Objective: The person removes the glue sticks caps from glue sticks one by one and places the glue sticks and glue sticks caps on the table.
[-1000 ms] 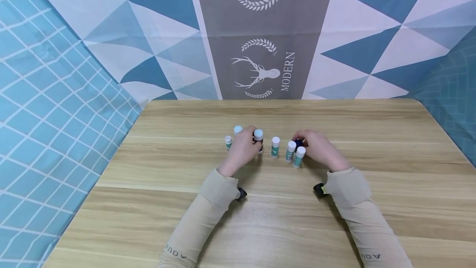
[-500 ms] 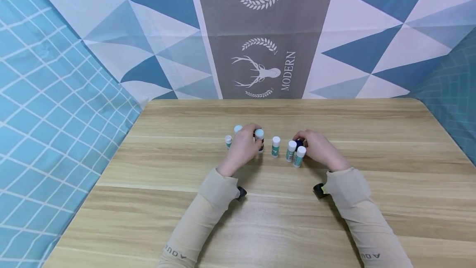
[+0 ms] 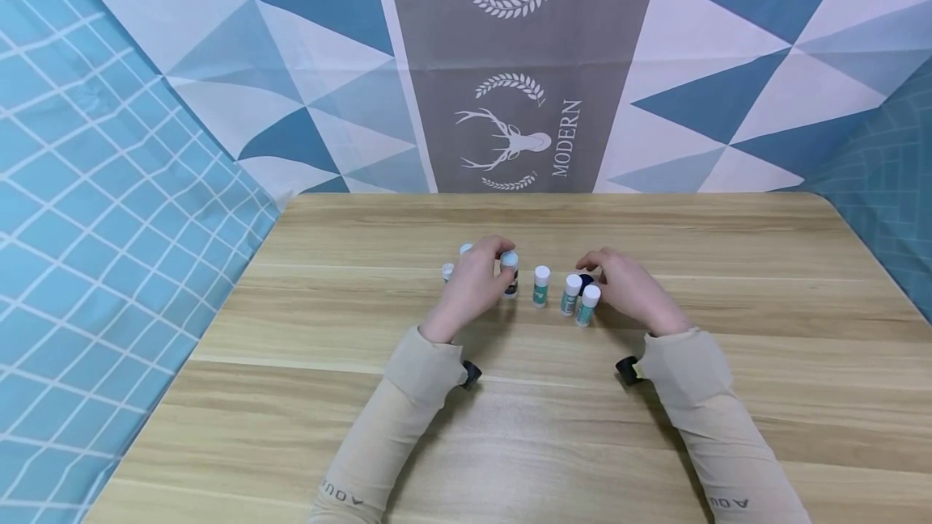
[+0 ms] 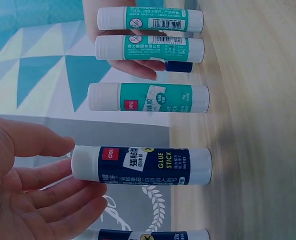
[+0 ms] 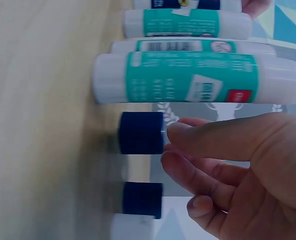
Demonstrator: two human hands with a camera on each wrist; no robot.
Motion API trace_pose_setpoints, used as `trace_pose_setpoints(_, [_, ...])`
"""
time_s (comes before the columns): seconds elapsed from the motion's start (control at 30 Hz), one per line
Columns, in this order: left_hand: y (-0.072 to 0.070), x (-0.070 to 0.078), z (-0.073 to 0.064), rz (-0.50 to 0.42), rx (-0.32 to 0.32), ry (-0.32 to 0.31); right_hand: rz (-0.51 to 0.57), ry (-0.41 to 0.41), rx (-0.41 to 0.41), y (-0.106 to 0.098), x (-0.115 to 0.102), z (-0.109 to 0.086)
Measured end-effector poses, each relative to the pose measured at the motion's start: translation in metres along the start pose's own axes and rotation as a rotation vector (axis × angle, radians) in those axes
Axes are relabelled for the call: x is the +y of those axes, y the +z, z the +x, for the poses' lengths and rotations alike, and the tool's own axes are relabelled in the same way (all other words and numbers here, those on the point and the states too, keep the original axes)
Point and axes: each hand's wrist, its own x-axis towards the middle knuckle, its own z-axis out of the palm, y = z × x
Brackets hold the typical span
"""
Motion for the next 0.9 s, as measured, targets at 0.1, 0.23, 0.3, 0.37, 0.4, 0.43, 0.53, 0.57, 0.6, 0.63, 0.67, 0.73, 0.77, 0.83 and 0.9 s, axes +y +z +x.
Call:
trace_pose_setpoints(0.1, [-0.001,0.002,-0.001,0.011,0.005,0.002,-0.009,0.012,0.011,-0.006,-0.004,-0.003])
trace_pose_setpoints(0.23, [-0.003,0.004,-0.002,0.023,0.012,-0.002,-0.005,0.036,0.04,-0.014,-0.011,-0.006])
trace_pose_setpoints(0.3, [-0.004,0.006,-0.002,0.032,0.017,0.0,-0.003,0.027,0.069,-0.017,-0.014,-0.008])
trace_pose_setpoints(0.37, [-0.004,0.007,-0.003,0.048,0.025,0.01,-0.005,0.009,0.105,-0.019,-0.019,-0.009])
trace_pose_setpoints(0.4, [-0.004,0.008,-0.003,0.057,0.028,0.017,-0.012,-0.006,0.127,-0.02,-0.022,-0.01])
trace_pose_setpoints(0.43, [-0.004,0.009,-0.003,0.065,0.031,0.024,-0.02,-0.019,0.15,-0.02,-0.025,-0.01])
trace_pose_setpoints(0.53, [-0.004,0.012,-0.004,0.09,0.037,0.055,-0.051,-0.063,0.219,-0.02,-0.034,-0.012])
trace_pose_setpoints(0.57, [-0.004,0.012,-0.005,0.097,0.038,0.063,-0.061,-0.078,0.241,-0.019,-0.037,-0.013])
trace_pose_setpoints(0.6, [-0.004,0.013,-0.005,0.1,0.04,0.073,-0.068,-0.095,0.257,-0.018,-0.04,-0.013])
trace_pose_setpoints(0.63, [-0.004,0.013,-0.006,0.109,0.045,0.084,-0.065,-0.108,0.268,-0.017,-0.043,-0.013])
trace_pose_setpoints(0.67, [-0.004,0.013,-0.006,0.118,0.052,0.096,-0.067,-0.121,0.279,-0.015,-0.046,-0.013])
trace_pose_setpoints(0.73, [-0.003,0.013,-0.007,0.14,0.068,0.121,-0.063,-0.139,0.283,-0.012,-0.051,-0.013])
trace_pose_setpoints(0.77, [-0.002,0.013,-0.007,0.152,0.073,0.13,-0.061,-0.145,0.28,-0.01,-0.053,-0.013])
trace_pose_setpoints(0.83, [-0.001,0.013,-0.007,0.181,0.082,0.152,-0.067,-0.147,0.275,-0.006,-0.057,-0.012])
trace_pose_setpoints(0.9, [0.001,0.012,-0.008,0.201,0.08,0.163,-0.084,-0.148,0.269,-0.003,-0.06,-0.012])
